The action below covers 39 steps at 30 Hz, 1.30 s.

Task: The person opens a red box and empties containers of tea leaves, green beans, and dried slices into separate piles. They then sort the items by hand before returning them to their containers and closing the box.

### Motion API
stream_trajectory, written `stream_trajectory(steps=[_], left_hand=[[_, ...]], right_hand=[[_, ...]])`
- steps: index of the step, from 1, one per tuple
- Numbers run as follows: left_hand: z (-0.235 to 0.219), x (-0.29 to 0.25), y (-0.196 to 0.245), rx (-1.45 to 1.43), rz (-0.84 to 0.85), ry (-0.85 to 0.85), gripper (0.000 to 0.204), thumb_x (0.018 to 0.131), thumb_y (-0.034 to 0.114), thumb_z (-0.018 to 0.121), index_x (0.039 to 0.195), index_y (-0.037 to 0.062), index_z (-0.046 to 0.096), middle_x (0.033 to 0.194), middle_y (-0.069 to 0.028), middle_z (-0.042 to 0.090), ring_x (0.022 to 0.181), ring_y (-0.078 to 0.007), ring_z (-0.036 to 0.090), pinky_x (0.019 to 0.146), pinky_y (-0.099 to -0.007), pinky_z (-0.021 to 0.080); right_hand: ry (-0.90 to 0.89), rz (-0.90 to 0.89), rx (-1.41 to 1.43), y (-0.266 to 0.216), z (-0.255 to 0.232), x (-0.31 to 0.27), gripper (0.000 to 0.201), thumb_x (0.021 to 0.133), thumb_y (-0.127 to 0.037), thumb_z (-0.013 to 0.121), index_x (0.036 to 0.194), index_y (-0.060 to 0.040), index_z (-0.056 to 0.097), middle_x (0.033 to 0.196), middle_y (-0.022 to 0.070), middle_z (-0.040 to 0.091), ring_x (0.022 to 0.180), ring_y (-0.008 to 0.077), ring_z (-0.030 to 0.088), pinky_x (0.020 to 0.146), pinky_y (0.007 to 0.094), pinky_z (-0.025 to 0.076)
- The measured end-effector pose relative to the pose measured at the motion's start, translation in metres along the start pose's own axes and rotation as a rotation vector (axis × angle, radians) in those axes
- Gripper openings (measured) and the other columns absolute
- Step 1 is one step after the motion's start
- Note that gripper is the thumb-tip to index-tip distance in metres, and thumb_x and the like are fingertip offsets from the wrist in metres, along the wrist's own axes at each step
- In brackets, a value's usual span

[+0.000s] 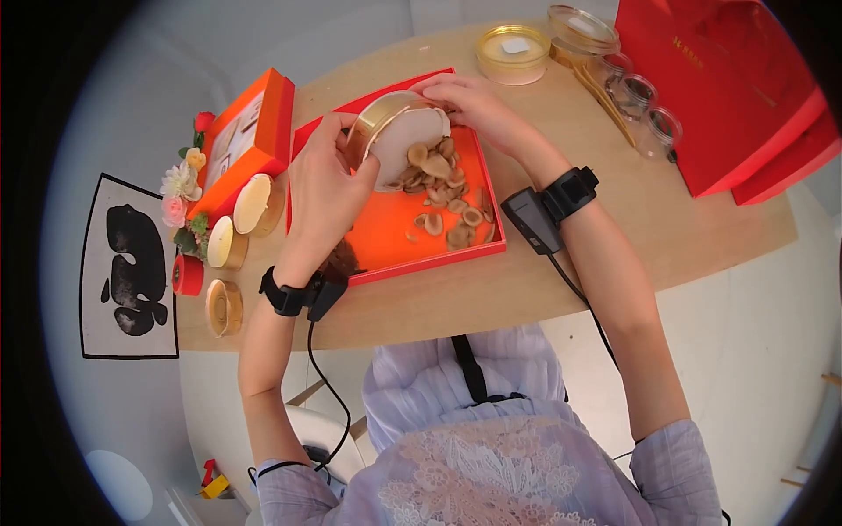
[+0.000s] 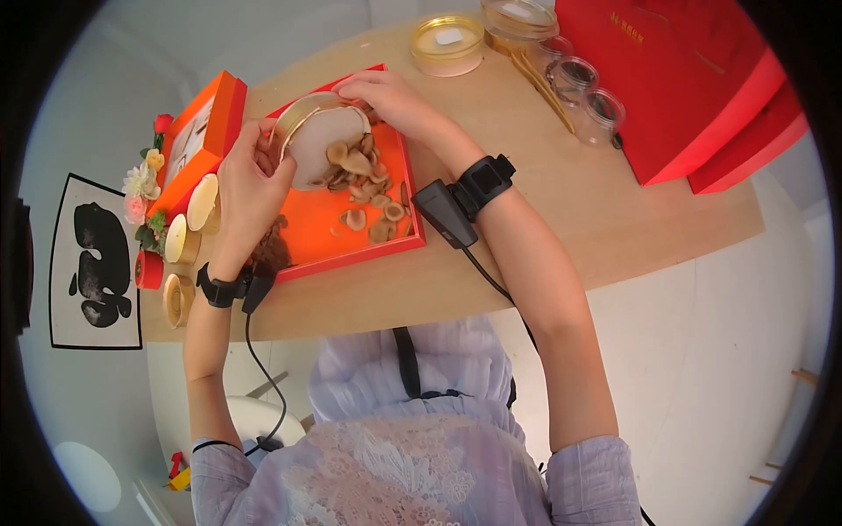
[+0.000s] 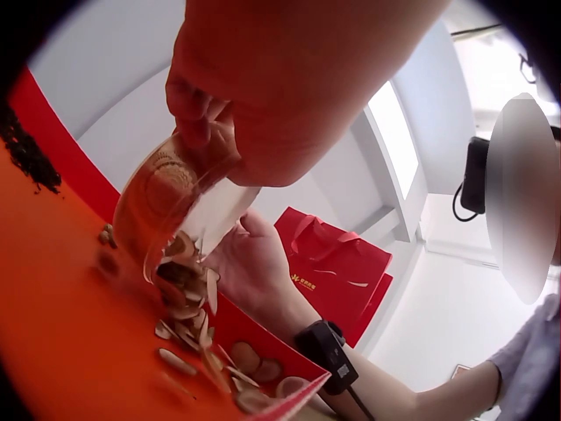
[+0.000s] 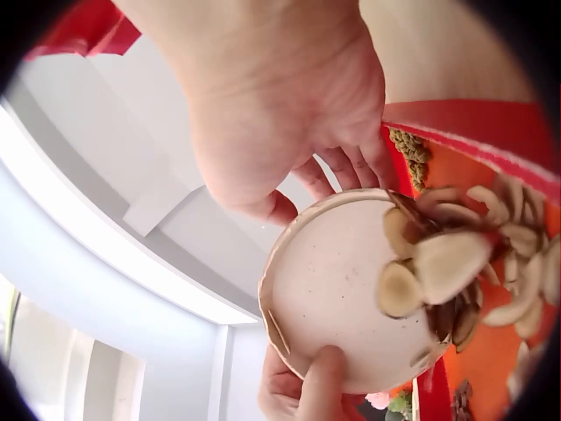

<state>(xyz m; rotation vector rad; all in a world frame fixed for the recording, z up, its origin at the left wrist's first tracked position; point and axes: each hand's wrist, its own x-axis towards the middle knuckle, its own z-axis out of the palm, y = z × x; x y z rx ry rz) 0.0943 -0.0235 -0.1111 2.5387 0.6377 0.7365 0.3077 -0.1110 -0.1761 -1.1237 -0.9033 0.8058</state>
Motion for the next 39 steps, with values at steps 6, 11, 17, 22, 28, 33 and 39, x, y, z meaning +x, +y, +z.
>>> stream_trajectory(steps=[6, 11, 17, 22, 28, 33, 39], left_hand=[[0.004, -0.008, -0.005, 0.077, 0.182, 0.087, 0.038, 0.079, 0.003, 0.074, 0.115, 0.0038, 0.061, 0.082, -0.0033, 0.059, 0.061, -0.0105, 0.052, 0.058, -0.0254, 0.044], [0.0, -0.017, -0.005, 0.244, 0.59, 0.151, 0.053, 0.069, -0.004, 0.077, 0.119, 0.0066, 0.063, 0.086, -0.0065, 0.06, 0.066, -0.0175, 0.058, 0.058, -0.0296, 0.047], [-0.007, -0.013, -0.012, 0.424, 0.772, 0.218, 0.055, 0.068, -0.004, 0.077, 0.12, 0.0066, 0.064, 0.083, -0.0056, 0.059, 0.069, -0.0198, 0.06, 0.058, -0.03, 0.047], [-0.012, -0.009, -0.007, 0.248, 0.572, 0.22, 0.048, 0.072, -0.004, 0.076, 0.117, 0.0053, 0.063, 0.078, -0.0046, 0.057, 0.063, -0.0154, 0.056, 0.057, -0.0282, 0.045], [-0.024, 0.01, -0.03, -0.227, -0.009, 0.097, 0.027, 0.085, 0.004, 0.066, 0.112, 0.0006, 0.063, 0.074, 0.002, 0.059, 0.063, -0.0036, 0.053, 0.059, -0.0217, 0.042], [-0.021, 0.014, -0.043, -0.473, -0.15, -0.044, 0.024, 0.09, 0.006, 0.062, 0.114, 0.0039, 0.065, 0.08, 0.0053, 0.062, 0.063, 0.0002, 0.05, 0.057, -0.017, 0.038], [-0.023, 0.013, -0.05, -0.581, -0.305, -0.241, 0.03, 0.09, 0.018, 0.064, 0.117, 0.005, 0.066, 0.079, 0.0049, 0.064, 0.06, -0.0006, 0.051, 0.054, -0.017, 0.038]], right_hand=[[0.038, -0.042, -0.077, 0.008, 0.003, 0.001, 0.043, 0.102, -0.033, 0.047, 0.113, 0.0012, 0.071, 0.099, 0.0065, 0.07, 0.089, 0.0169, 0.064, 0.081, 0.0323, 0.052], [0.027, -0.108, -0.242, 0.01, 0.0, 0.001, 0.046, 0.101, -0.032, 0.045, 0.105, 0.0023, 0.074, 0.088, 0.0081, 0.068, 0.082, 0.0169, 0.061, 0.078, 0.0328, 0.051], [0.021, -0.09, -0.261, 0.005, -0.002, -0.002, 0.046, 0.101, -0.033, 0.045, 0.105, 0.0019, 0.075, 0.089, 0.0085, 0.068, 0.082, 0.0181, 0.062, 0.079, 0.033, 0.053], [0.026, -0.056, -0.157, 0.01, 0.0, 0.003, 0.046, 0.102, -0.032, 0.045, 0.109, 0.0042, 0.072, 0.096, 0.0114, 0.072, 0.088, 0.0198, 0.067, 0.083, 0.0338, 0.055], [0.033, 0.004, -0.143, 0.0, 0.004, 0.001, 0.047, 0.104, -0.031, 0.044, 0.113, 0.007, 0.07, 0.102, 0.0158, 0.074, 0.093, 0.0224, 0.071, 0.084, 0.0348, 0.056], [0.028, -0.028, -0.142, 0.002, 0.003, 0.001, 0.05, 0.106, -0.037, 0.045, 0.112, 0.006, 0.07, 0.1, 0.0145, 0.074, 0.089, 0.0207, 0.071, 0.083, 0.0335, 0.056], [0.032, -0.034, -0.183, 0.0, 0.006, -0.001, 0.052, 0.106, -0.043, 0.049, 0.11, 0.0039, 0.072, 0.096, 0.0107, 0.074, 0.084, 0.0168, 0.069, 0.08, 0.0311, 0.056]])
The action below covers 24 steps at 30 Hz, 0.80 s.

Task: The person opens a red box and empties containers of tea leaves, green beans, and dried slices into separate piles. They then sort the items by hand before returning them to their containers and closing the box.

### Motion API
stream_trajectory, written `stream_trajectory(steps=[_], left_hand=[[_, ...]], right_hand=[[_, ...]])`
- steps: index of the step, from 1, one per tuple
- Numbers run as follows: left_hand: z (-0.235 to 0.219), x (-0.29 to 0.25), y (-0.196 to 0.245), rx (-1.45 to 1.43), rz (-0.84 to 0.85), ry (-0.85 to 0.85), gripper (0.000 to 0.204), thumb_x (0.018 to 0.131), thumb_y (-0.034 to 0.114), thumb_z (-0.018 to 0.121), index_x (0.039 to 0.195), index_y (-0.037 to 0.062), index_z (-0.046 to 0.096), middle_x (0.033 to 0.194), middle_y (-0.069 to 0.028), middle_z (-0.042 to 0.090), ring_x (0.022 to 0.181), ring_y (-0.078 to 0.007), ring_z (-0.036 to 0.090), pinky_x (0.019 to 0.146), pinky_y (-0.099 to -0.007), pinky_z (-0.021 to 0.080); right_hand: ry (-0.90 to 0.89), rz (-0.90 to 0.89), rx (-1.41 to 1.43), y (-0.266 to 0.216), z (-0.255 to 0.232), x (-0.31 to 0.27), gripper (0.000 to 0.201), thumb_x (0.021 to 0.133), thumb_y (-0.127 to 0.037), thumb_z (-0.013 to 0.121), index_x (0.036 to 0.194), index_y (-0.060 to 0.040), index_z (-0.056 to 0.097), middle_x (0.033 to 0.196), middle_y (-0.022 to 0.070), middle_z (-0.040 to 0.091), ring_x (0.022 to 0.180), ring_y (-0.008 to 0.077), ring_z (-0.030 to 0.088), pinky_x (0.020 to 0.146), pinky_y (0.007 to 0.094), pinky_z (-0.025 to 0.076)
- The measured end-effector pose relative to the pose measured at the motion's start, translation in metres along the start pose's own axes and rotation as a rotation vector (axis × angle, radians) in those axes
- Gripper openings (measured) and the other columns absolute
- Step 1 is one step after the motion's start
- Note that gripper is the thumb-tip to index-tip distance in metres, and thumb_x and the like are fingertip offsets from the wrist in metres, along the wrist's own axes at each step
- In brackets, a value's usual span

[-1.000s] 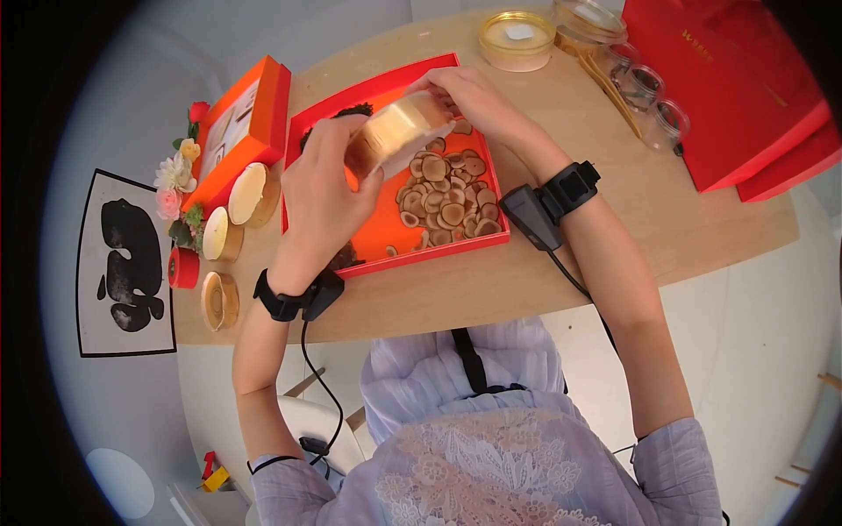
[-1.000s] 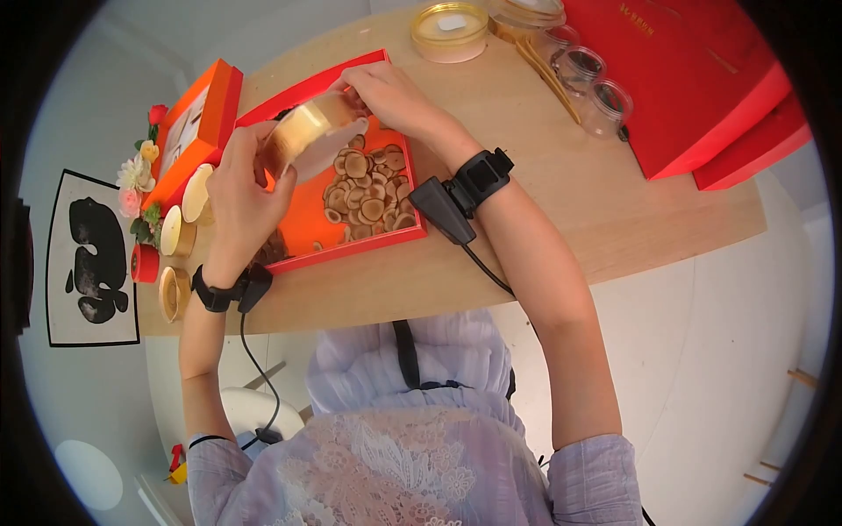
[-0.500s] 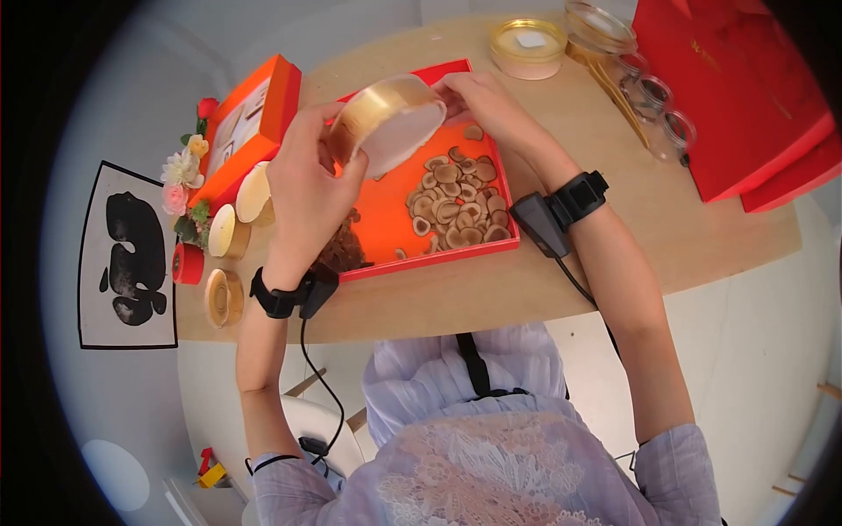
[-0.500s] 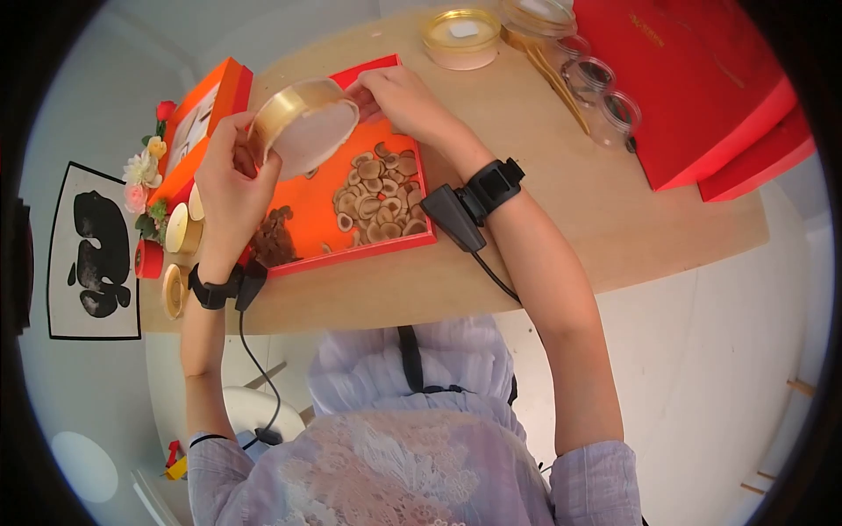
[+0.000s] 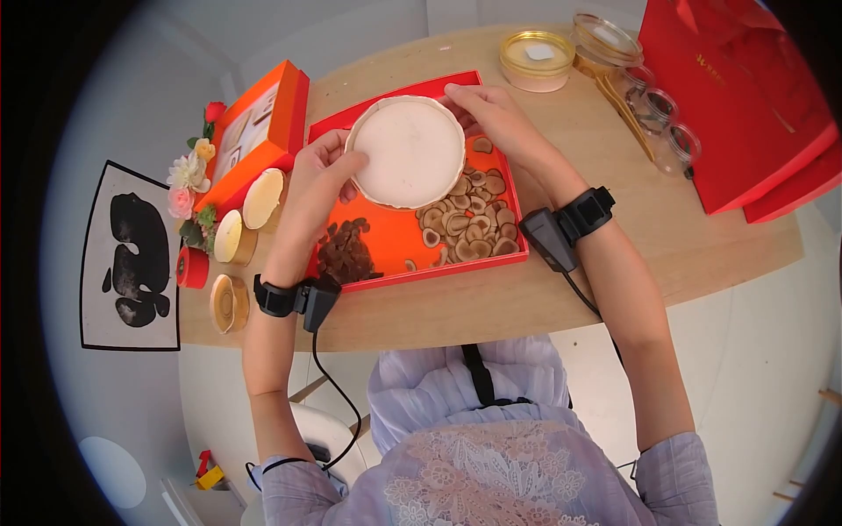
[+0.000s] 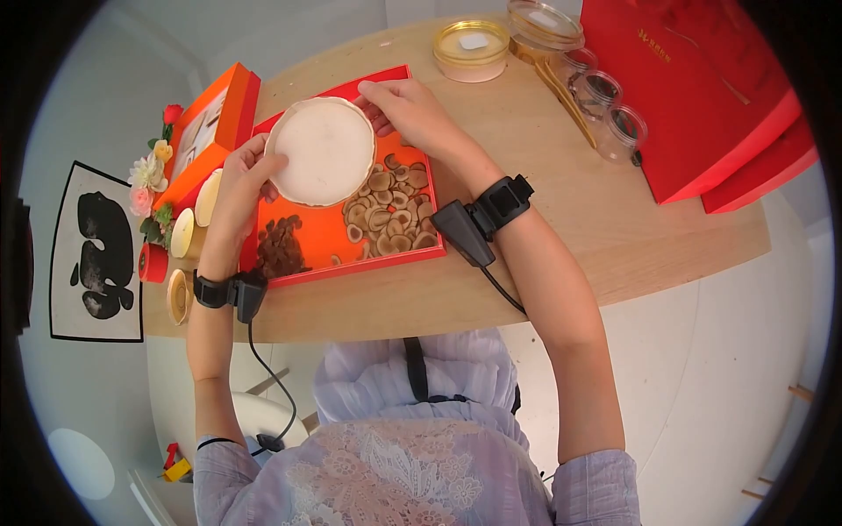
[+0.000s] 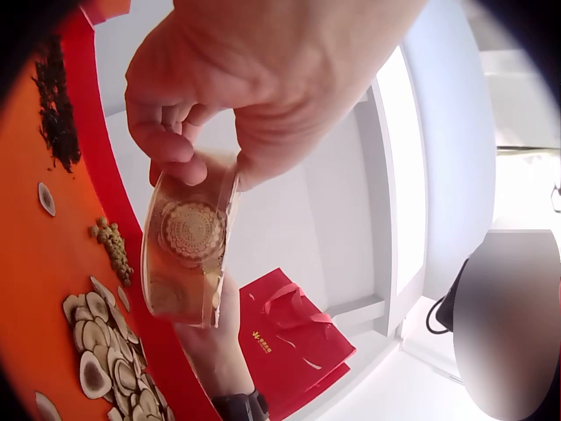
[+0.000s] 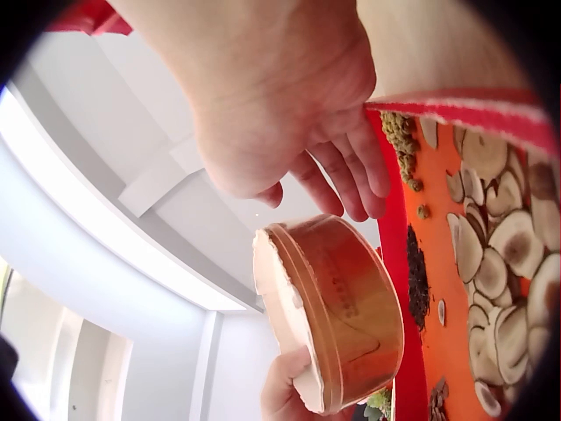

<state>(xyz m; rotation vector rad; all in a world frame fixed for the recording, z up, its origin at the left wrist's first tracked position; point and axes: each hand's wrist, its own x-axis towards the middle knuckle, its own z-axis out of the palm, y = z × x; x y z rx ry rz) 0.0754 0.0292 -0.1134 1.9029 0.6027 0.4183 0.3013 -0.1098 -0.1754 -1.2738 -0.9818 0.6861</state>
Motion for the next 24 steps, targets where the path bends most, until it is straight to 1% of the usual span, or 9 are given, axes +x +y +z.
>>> stream_trajectory(steps=[5, 10, 13, 15, 17, 18, 20, 21, 24], left_hand=[[-0.011, -0.005, 0.003, -0.054, -0.057, -0.008, 0.034, 0.091, 0.022, 0.067, 0.12, 0.0036, 0.065, 0.083, 0.0025, 0.065, 0.058, -0.002, 0.052, 0.049, -0.0174, 0.039], [-0.059, -0.011, -0.007, -0.155, -0.051, 0.016, 0.041, 0.096, 0.03, 0.067, 0.124, -0.0001, 0.061, 0.085, -0.0008, 0.066, 0.057, -0.002, 0.055, 0.044, -0.0168, 0.039], [-0.079, -0.017, -0.019, -0.178, -0.064, 0.013, 0.043, 0.097, 0.032, 0.067, 0.123, -0.0019, 0.061, 0.088, -0.0022, 0.068, 0.06, -0.002, 0.059, 0.044, -0.0153, 0.039], [-0.072, -0.027, -0.011, -0.089, -0.085, -0.013, 0.041, 0.098, 0.032, 0.066, 0.122, -0.0003, 0.061, 0.089, -0.0019, 0.068, 0.063, -0.0014, 0.06, 0.046, -0.0152, 0.041], [-0.053, -0.033, 0.001, -0.044, -0.054, -0.067, 0.038, 0.099, 0.031, 0.065, 0.122, 0.0008, 0.061, 0.09, -0.0016, 0.068, 0.064, -0.0012, 0.06, 0.047, -0.0158, 0.042], [-0.044, -0.036, 0.007, 0.005, -0.025, -0.119, 0.036, 0.1, 0.03, 0.065, 0.123, 0.002, 0.06, 0.091, -0.0013, 0.067, 0.065, -0.001, 0.06, 0.049, -0.0164, 0.043], [-0.028, -0.041, 0.019, -0.033, -0.019, -0.183, 0.034, 0.102, 0.029, 0.063, 0.125, 0.0031, 0.06, 0.09, -0.0002, 0.066, 0.07, -0.0017, 0.06, 0.054, -0.0178, 0.045], [-0.021, -0.042, 0.023, -0.002, 0.053, -0.164, 0.036, 0.102, 0.029, 0.062, 0.126, 0.0021, 0.059, 0.089, 0.0, 0.065, 0.072, -0.0029, 0.061, 0.057, -0.0188, 0.047], [-0.031, -0.044, 0.028, 0.093, 0.196, -0.162, 0.037, 0.104, 0.03, 0.059, 0.127, 0.0013, 0.059, 0.088, -0.0002, 0.064, 0.075, -0.0073, 0.061, 0.065, -0.0237, 0.049]], right_hand=[[0.002, 0.0, -0.027, 0.006, 0.001, 0.001, 0.048, 0.105, -0.04, 0.052, 0.108, 0.0034, 0.072, 0.094, 0.01, 0.074, 0.082, 0.0163, 0.07, 0.077, 0.0308, 0.056], [-0.003, -0.004, -0.062, 0.009, 0.001, 0.001, 0.048, 0.103, -0.042, 0.055, 0.108, 0.0033, 0.071, 0.094, 0.0101, 0.073, 0.083, 0.017, 0.07, 0.075, 0.0298, 0.056], [-0.057, 0.023, -0.084, -0.01, 0.005, -0.007, 0.051, 0.101, -0.046, 0.057, 0.113, 0.0017, 0.07, 0.097, 0.0104, 0.072, 0.082, 0.0168, 0.07, 0.074, 0.0288, 0.056], [-0.093, 0.065, -0.12, -0.038, 0.016, -0.02, 0.053, 0.1, -0.048, 0.058, 0.117, 0.0007, 0.07, 0.099, 0.0105, 0.072, 0.082, 0.0166, 0.07, 0.074, 0.028, 0.055], [-0.293, 0.044, -0.095, -0.061, 0.032, -0.032, 0.055, 0.099, -0.047, 0.057, 0.125, 0.001, 0.066, 0.108, 0.0142, 0.072, 0.087, 0.0212, 0.071, 0.077, 0.0325, 0.056], [-0.292, 0.051, -0.098, -0.058, 0.038, -0.033, 0.055, 0.099, -0.047, 0.057, 0.125, 0.001, 0.066, 0.108, 0.0142, 0.072, 0.087, 0.0212, 0.071, 0.077, 0.0325, 0.056], [-0.203, -0.274, -0.312, -0.054, 0.048, -0.036, 0.054, 0.1, -0.042, 0.056, 0.129, 0.0027, 0.063, 0.114, 0.0183, 0.071, 0.096, 0.0265, 0.07, 0.084, 0.0378, 0.055], [-0.187, -0.172, -0.394, -0.061, 0.041, -0.04, 0.054, 0.103, -0.041, 0.056, 0.138, 0.0004, 0.058, 0.121, 0.0143, 0.069, 0.112, 0.0245, 0.065, 0.097, 0.0367, 0.05], [-0.08, -0.116, -0.398, -0.073, 0.006, -0.042, 0.05, 0.104, -0.038, 0.057, 0.138, -0.0012, 0.059, 0.12, 0.0124, 0.069, 0.11, 0.0201, 0.064, 0.096, 0.0339, 0.05]])
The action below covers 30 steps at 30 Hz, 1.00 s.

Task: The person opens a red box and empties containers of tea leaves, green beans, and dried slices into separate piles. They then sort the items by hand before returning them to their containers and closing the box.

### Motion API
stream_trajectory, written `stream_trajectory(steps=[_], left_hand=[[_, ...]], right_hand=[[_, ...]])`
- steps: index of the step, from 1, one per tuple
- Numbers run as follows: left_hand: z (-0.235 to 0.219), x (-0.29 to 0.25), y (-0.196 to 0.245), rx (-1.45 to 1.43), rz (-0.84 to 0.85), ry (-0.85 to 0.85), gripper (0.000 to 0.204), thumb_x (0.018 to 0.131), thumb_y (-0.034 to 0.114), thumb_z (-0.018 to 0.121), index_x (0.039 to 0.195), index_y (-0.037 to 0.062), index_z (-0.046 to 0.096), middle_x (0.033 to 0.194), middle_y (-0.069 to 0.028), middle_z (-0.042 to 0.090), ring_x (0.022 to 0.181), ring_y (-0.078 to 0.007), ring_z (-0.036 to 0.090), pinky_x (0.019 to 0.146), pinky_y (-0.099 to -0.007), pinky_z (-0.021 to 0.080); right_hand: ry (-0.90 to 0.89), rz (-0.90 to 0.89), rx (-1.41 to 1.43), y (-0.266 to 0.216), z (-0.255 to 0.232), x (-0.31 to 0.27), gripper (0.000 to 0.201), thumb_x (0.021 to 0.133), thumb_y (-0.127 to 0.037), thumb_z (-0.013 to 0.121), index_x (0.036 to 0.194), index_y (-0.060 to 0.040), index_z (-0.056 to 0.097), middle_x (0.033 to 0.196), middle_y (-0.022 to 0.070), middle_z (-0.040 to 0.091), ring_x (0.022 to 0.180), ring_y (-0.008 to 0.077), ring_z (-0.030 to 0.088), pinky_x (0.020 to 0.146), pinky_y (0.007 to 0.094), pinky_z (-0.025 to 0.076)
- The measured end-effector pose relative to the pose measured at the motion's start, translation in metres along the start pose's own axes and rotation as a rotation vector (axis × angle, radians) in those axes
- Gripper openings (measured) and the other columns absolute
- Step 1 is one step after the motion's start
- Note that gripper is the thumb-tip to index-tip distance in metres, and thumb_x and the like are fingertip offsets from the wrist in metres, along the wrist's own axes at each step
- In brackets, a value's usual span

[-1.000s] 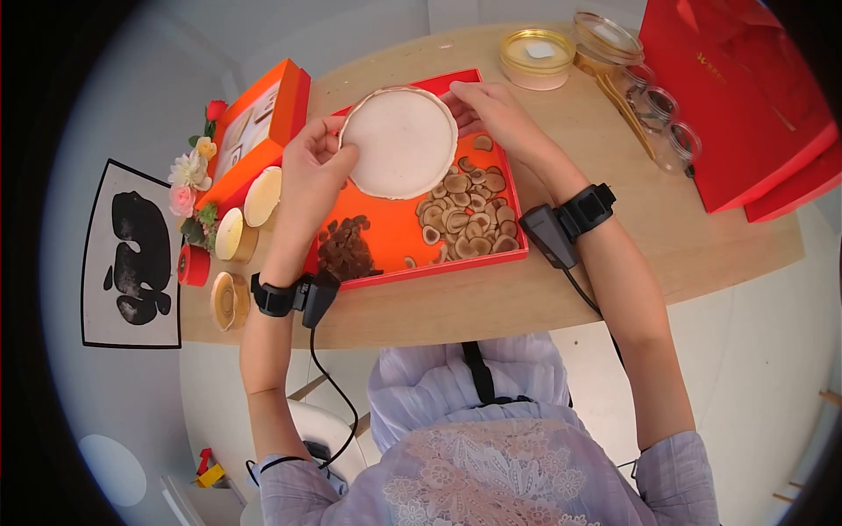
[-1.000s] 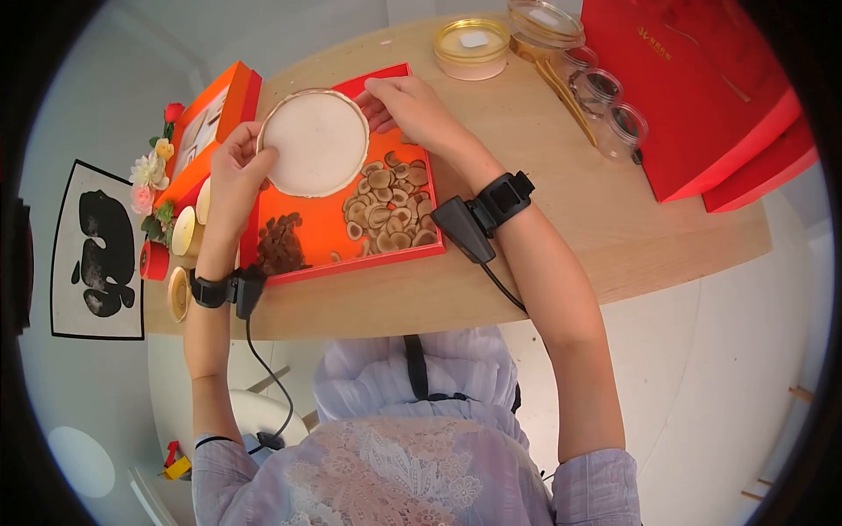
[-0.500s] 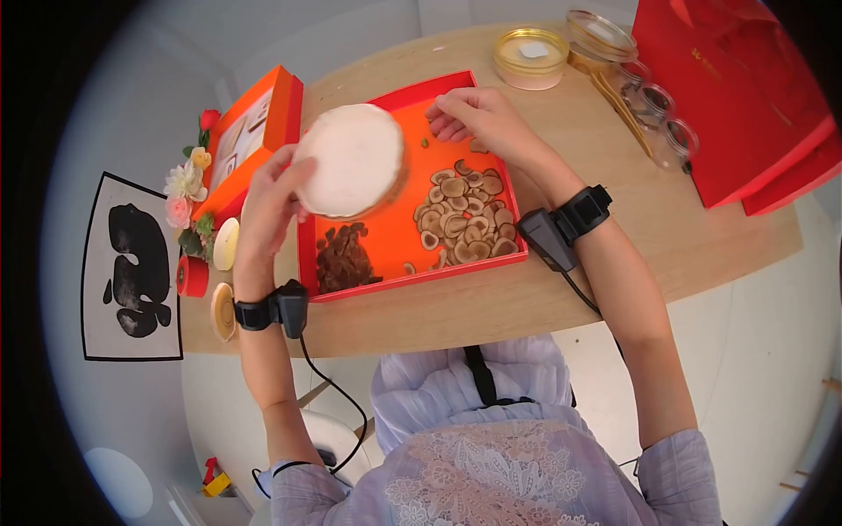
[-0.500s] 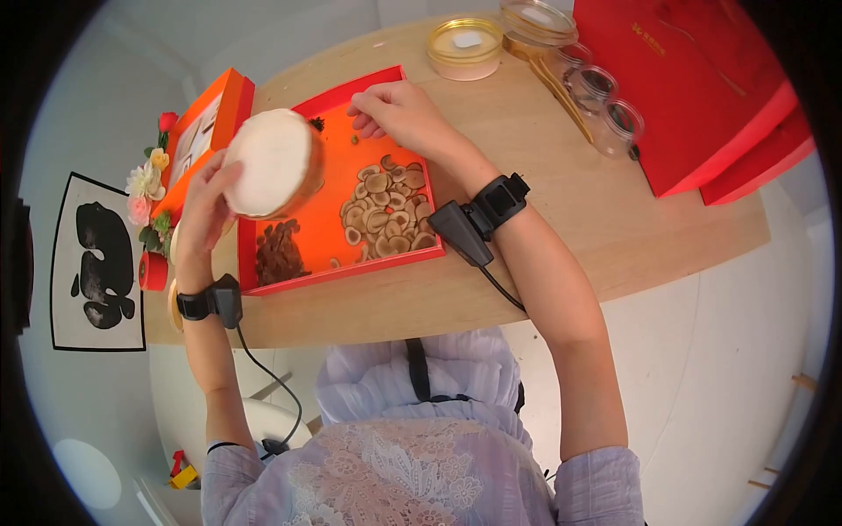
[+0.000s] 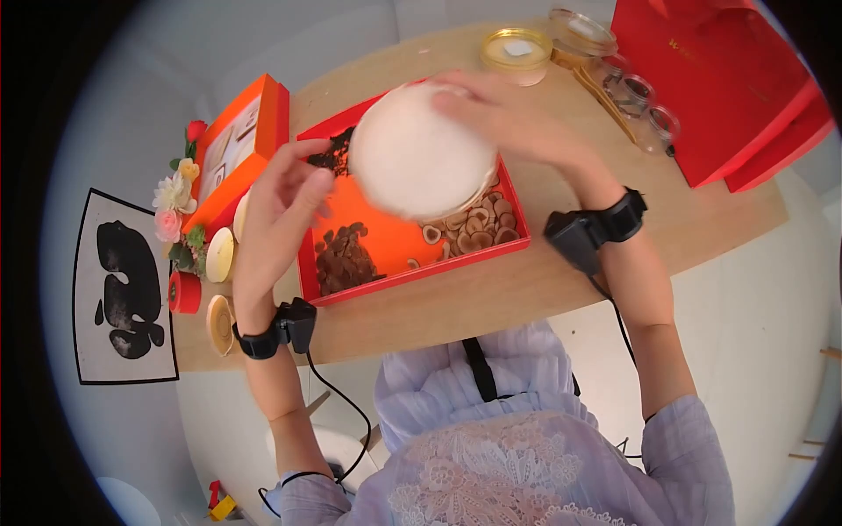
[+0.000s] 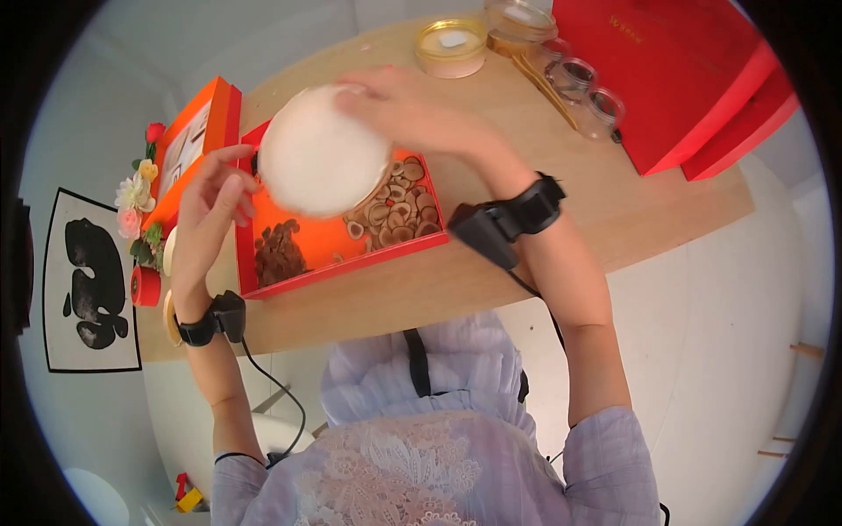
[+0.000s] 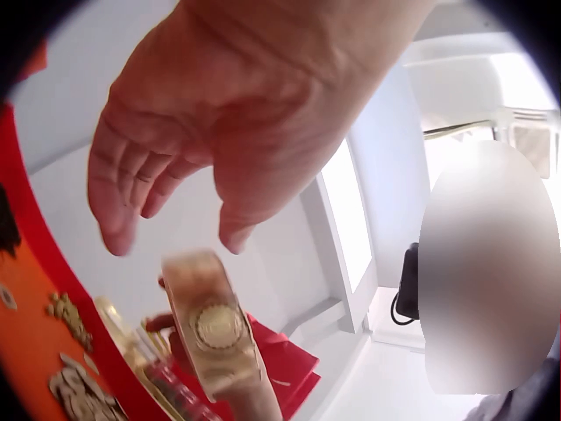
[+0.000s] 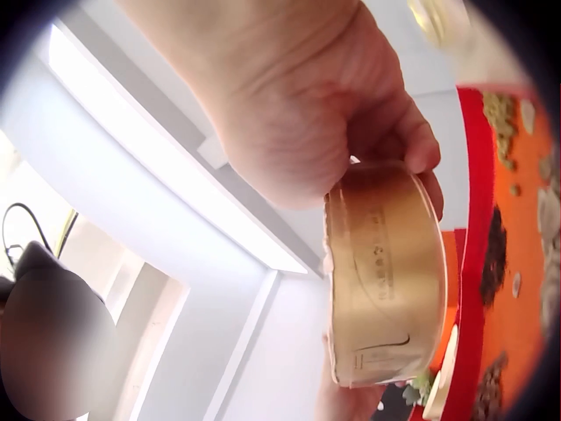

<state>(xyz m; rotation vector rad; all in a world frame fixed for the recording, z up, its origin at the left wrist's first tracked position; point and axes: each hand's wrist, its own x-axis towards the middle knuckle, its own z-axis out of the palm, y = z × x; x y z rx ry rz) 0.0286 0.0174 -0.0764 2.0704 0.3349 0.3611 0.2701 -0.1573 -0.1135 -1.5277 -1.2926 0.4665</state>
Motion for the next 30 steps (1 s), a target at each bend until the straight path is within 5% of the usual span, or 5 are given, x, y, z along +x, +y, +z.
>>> stream_trajectory(steps=[3, 6, 9, 23, 30], left_hand=[[-0.031, -0.004, -0.028, 0.831, 0.102, 0.358, 0.036, 0.097, 0.03, 0.069, 0.108, -0.0033, 0.064, 0.082, -0.0099, 0.066, 0.07, -0.0178, 0.065, 0.064, -0.0329, 0.051], [-0.067, -0.011, -0.095, 1.139, -0.015, 0.201, 0.033, 0.096, 0.027, 0.068, 0.103, -0.0048, 0.062, 0.074, -0.0128, 0.064, 0.064, -0.0221, 0.067, 0.06, -0.0357, 0.051], [-0.058, -0.003, -0.08, 0.6, -0.483, -0.039, 0.03, 0.095, 0.022, 0.066, 0.096, -0.007, 0.061, 0.068, -0.0176, 0.062, 0.057, -0.0268, 0.067, 0.055, -0.0396, 0.051], [-0.052, 0.008, -0.13, 0.514, -0.109, 0.149, 0.028, 0.093, 0.011, 0.059, 0.116, -0.0048, 0.063, 0.062, -0.0125, 0.057, 0.058, -0.0208, 0.057, 0.057, -0.0377, 0.042], [-0.047, 0.016, -0.159, 0.173, -0.106, 0.138, 0.065, 0.089, 0.003, 0.052, 0.152, 0.0025, 0.039, 0.103, -0.0047, 0.07, 0.076, -0.0069, 0.052, 0.07, -0.0233, 0.043]], right_hand=[[0.147, 0.112, -0.086, 0.027, -0.056, -0.008, 0.047, 0.103, -0.035, 0.059, 0.135, -0.0011, 0.061, 0.118, 0.0076, 0.069, 0.105, 0.0138, 0.063, 0.09, 0.0297, 0.051], [0.223, 0.192, -0.213, 0.067, -0.097, -0.015, 0.043, 0.1, -0.034, 0.062, 0.126, 0.0003, 0.067, 0.106, 0.0076, 0.072, 0.094, 0.0142, 0.066, 0.083, 0.0308, 0.053], [0.221, 0.265, -0.357, 0.079, -0.101, -0.021, 0.039, 0.096, -0.031, 0.064, 0.115, 0.0021, 0.072, 0.095, 0.0101, 0.075, 0.085, 0.0164, 0.068, 0.078, 0.0332, 0.055], [0.016, 0.442, -0.545, 0.067, -0.082, -0.024, 0.027, 0.087, -0.021, 0.075, 0.105, -0.0011, 0.076, 0.1, 0.0073, 0.073, 0.091, 0.0182, 0.066, 0.084, 0.0345, 0.052], [0.083, -0.079, -0.627, 0.031, -0.014, -0.014, 0.028, 0.082, -0.017, 0.076, 0.106, -0.0015, 0.075, 0.108, 0.0117, 0.071, 0.113, 0.0275, 0.062, 0.096, 0.0384, 0.049]])
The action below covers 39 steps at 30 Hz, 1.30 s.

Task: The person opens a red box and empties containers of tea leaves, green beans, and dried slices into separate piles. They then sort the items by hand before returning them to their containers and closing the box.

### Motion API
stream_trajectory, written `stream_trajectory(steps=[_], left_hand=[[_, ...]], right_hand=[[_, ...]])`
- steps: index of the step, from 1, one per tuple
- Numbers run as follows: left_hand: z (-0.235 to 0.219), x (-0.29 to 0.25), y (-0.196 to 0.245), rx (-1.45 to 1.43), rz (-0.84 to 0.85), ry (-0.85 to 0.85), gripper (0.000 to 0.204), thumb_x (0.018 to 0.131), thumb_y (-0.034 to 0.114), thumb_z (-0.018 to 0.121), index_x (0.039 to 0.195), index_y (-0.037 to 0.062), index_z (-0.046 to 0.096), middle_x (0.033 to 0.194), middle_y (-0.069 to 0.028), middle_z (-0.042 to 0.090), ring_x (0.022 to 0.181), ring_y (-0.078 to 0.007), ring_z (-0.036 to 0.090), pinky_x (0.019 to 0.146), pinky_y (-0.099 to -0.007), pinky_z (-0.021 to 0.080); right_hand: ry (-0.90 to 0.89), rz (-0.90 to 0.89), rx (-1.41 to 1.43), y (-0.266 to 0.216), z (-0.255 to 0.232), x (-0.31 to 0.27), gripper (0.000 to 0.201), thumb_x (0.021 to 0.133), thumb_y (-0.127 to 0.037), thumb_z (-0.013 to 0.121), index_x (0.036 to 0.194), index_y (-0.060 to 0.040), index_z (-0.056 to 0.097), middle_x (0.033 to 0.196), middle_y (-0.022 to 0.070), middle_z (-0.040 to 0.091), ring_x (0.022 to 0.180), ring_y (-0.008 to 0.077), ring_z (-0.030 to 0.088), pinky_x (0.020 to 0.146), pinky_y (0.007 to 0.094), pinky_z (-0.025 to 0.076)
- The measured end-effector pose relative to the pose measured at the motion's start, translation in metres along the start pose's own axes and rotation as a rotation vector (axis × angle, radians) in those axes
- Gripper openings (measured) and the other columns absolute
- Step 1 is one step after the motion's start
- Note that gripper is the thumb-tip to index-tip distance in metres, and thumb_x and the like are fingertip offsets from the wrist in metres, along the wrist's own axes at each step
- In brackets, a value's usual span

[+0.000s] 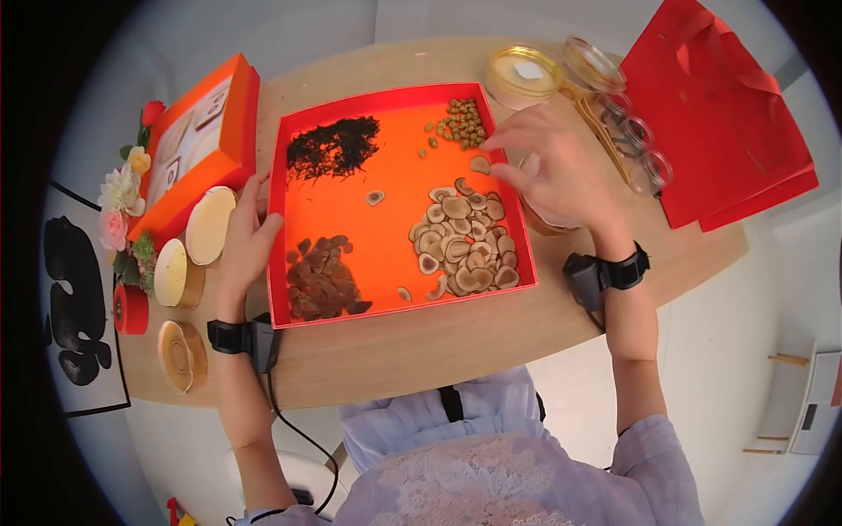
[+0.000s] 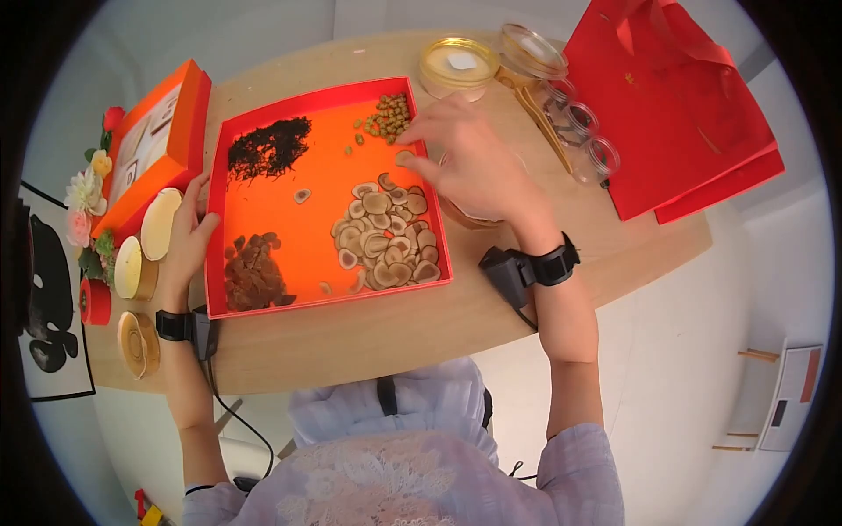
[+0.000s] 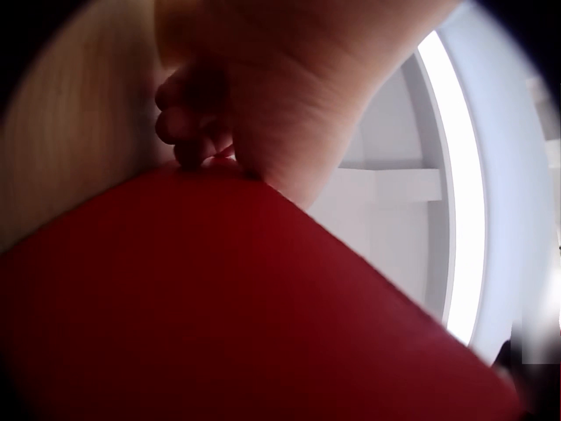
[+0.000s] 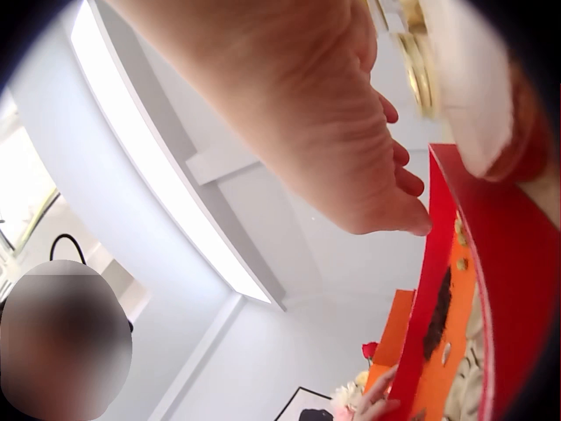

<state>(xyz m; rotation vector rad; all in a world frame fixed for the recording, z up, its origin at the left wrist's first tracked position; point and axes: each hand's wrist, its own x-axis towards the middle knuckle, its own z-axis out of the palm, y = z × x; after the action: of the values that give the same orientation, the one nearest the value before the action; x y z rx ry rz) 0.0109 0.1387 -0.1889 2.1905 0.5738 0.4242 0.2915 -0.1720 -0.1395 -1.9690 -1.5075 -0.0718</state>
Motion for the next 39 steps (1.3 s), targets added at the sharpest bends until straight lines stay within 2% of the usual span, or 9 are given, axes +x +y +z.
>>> stream_trajectory(steps=[11, 18, 20, 23, 28, 31, 34, 38, 39], left_hand=[[0.009, 0.012, -0.02, -0.386, 0.08, 0.061, 0.065, 0.083, 0.0, 0.047, 0.148, 0.0037, 0.045, 0.135, -0.0118, 0.064, 0.112, -0.0123, 0.064, 0.098, -0.025, 0.047], [0.013, 0.015, -0.024, -0.544, 0.096, -0.006, 0.062, 0.083, -0.006, 0.044, 0.144, 0.0013, 0.047, 0.125, -0.0101, 0.071, 0.11, -0.0113, 0.067, 0.099, -0.0224, 0.047], [0.007, 0.015, -0.019, -0.499, 0.105, 0.018, 0.058, 0.084, -0.005, 0.047, 0.141, 0.0035, 0.053, 0.103, -0.0023, 0.072, 0.089, -0.0054, 0.064, 0.082, -0.0184, 0.046], [-0.01, 0.005, 0.01, 0.034, 0.09, 0.039, 0.037, 0.087, 0.001, 0.063, 0.123, 0.0072, 0.068, 0.072, 0.0082, 0.04, 0.067, -0.0035, 0.039, 0.062, -0.0228, 0.031], [-0.013, -0.022, 0.087, 0.104, 0.096, -0.031, 0.021, 0.087, 0.008, 0.072, 0.107, 0.0031, 0.072, 0.077, 0.0033, 0.05, 0.071, -0.0062, 0.047, 0.065, -0.0242, 0.039], [0.008, -0.008, 0.12, 0.49, 0.274, -0.337, 0.028, 0.087, 0.007, 0.07, 0.113, -0.001, 0.068, 0.098, -0.0122, 0.065, 0.09, -0.0252, 0.065, 0.077, -0.0356, 0.052], [0.037, 0.011, 0.1, 0.631, 0.533, -0.367, 0.035, 0.087, 0.005, 0.067, 0.121, -0.0017, 0.064, 0.108, -0.0152, 0.063, 0.097, -0.0322, 0.065, 0.083, -0.0398, 0.053], [0.052, 0.014, 0.107, 0.721, 0.495, -0.481, 0.043, 0.087, 0.002, 0.063, 0.129, -0.0048, 0.061, 0.115, -0.018, 0.058, 0.106, -0.0368, 0.062, 0.091, -0.0416, 0.051], [0.057, 0.012, 0.111, 0.723, 0.507, -0.487, 0.043, 0.087, 0.002, 0.063, 0.129, -0.0048, 0.061, 0.115, -0.018, 0.058, 0.106, -0.0368, 0.062, 0.091, -0.0416, 0.051]], right_hand=[[-0.2, 0.043, -0.117, -0.009, 0.03, -0.002, 0.026, 0.079, -0.007, 0.072, 0.105, -0.0048, 0.077, 0.105, 0.014, 0.07, 0.123, 0.0328, 0.055, 0.107, 0.0434, 0.043], [-0.03, -0.07, -0.223, -0.011, 0.032, -0.004, 0.023, 0.078, -0.004, 0.072, 0.101, -0.0037, 0.077, 0.097, 0.015, 0.071, 0.121, 0.0326, 0.056, 0.11, 0.0449, 0.04], [-0.162, -0.009, -0.257, -0.014, 0.03, -0.001, 0.023, 0.077, -0.004, 0.072, 0.1, -0.0023, 0.076, 0.094, 0.0147, 0.071, 0.123, 0.032, 0.055, 0.111, 0.0449, 0.038], [-0.17, 0.014, -0.237, -0.01, 0.031, -0.003, 0.02, 0.077, -0.002, 0.071, 0.096, -0.0015, 0.075, 0.094, 0.0131, 0.071, 0.121, 0.0313, 0.055, 0.11, 0.0441, 0.039], [-0.117, 0.0, -0.111, -0.004, 0.033, -0.008, 0.016, 0.077, 0.001, 0.065, 0.091, -0.0028, 0.072, 0.094, 0.0124, 0.07, 0.115, 0.0295, 0.055, 0.106, 0.0425, 0.04], [-0.142, 0.018, -0.033, -0.005, 0.028, -0.008, 0.015, 0.079, -0.001, 0.066, 0.092, -0.0024, 0.072, 0.096, 0.0127, 0.07, 0.109, 0.0284, 0.059, 0.1, 0.0396, 0.045], [-0.038, 0.107, 0.288, 0.004, 0.019, -0.005, 0.012, 0.083, -0.002, 0.067, 0.093, -0.0017, 0.072, 0.091, 0.0088, 0.07, 0.094, 0.0214, 0.064, 0.085, 0.0343, 0.051], [0.124, 0.206, 0.304, 0.038, -0.021, -0.003, 0.009, 0.089, 0.002, 0.068, 0.097, 0.0005, 0.071, 0.083, 0.0008, 0.068, 0.073, 0.008, 0.062, 0.067, 0.0261, 0.052], [0.006, 0.251, 0.333, 0.051, -0.029, -0.006, 0.01, 0.088, 0.002, 0.068, 0.097, 0.0012, 0.071, 0.082, 0.0013, 0.068, 0.073, 0.0082, 0.062, 0.067, 0.0254, 0.051]])
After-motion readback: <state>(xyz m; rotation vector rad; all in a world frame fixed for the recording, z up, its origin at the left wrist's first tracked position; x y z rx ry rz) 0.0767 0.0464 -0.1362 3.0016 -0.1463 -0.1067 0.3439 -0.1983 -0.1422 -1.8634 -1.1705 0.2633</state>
